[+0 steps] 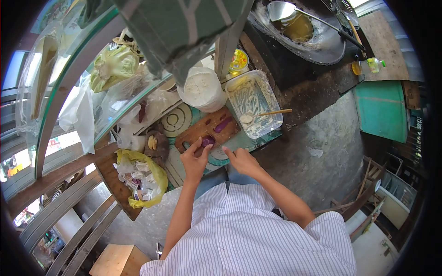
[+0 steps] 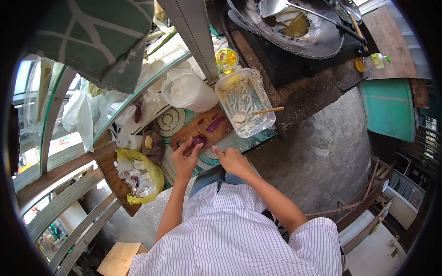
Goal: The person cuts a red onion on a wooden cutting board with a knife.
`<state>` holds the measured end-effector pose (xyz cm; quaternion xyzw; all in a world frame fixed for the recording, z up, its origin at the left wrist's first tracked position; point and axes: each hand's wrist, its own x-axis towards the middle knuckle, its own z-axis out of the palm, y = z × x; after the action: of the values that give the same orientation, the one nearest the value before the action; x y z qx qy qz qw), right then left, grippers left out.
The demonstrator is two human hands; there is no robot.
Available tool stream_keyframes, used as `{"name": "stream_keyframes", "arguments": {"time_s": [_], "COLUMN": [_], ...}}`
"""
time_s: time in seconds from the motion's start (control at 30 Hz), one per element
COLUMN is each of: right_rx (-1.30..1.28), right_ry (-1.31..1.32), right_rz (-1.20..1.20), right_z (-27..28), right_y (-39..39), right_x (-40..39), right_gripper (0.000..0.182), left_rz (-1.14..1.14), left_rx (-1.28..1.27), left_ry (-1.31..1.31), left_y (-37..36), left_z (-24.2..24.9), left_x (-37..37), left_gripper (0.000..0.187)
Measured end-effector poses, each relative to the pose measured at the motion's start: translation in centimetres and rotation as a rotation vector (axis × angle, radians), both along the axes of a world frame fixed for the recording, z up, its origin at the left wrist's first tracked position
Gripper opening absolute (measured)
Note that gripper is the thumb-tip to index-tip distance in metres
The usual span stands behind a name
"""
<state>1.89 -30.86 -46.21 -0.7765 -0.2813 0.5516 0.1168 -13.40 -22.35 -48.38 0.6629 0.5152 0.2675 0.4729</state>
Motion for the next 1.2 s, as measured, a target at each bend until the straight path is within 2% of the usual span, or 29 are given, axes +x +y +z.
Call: {"name": "stream_keyframes", "arguments": {"time_s": [0.1, 0.2, 0.27, 0.4, 0.7, 0.8, 0.97, 1.2], "right_rx": [-0.042, -0.025, 0.004, 0.12, 0.122, 0.127, 0.178, 0.225], "right_ry": [0.031, 0.122, 0.102, 0.142, 0.105, 0.09, -0.149, -0.25], "right_rz": [-0.031, -0.045, -0.068, -0.156, -0.184, -0.183, -0.046, 0.04], "right_z": [-0.8, -1.8, -3.0, -4.1, -7.5, -6.7, 1.6, 2.5], "right_y": [0.7, -0.7, -0.4, -1.7, -1.9, -2.2, -1.6, -2.3], "right_x": [-0.1, 0.3, -0.1, -0.6, -1.1, -0.3, -0.1, -1.3], "right_gripper": [0.078, 0.078, 0.078, 0.079, 0.079, 0.076, 0.07, 0.065], "left_rz": [0.024, 0.018, 0.042, 0.013, 0.054, 0.048, 0.059, 0.023], "left_rx": [-0.083, 0.019, -0.112, -0.039, -0.08, -0.109, -0.111, -0.073], "left_ry": [-0.052, 0.005, -0.04, 0.015, -0.021, -0.01, -0.01, 0.08], "left_y": [0.0, 0.1, 0.0, 0.1, -0.1, 0.1, 0.1, 0.0], "left_z": [-0.2, -0.3, -0.1, 0.1, 0.2, 0.5, 0.2, 0.7], "left_x": [-0.1, -0.2, 0.0, -0.1, 0.1, 0.3, 0.0, -0.4], "left_gripper": [0.032, 0.032, 0.032, 0.031, 0.032, 0.032, 0.029, 0.024]}}
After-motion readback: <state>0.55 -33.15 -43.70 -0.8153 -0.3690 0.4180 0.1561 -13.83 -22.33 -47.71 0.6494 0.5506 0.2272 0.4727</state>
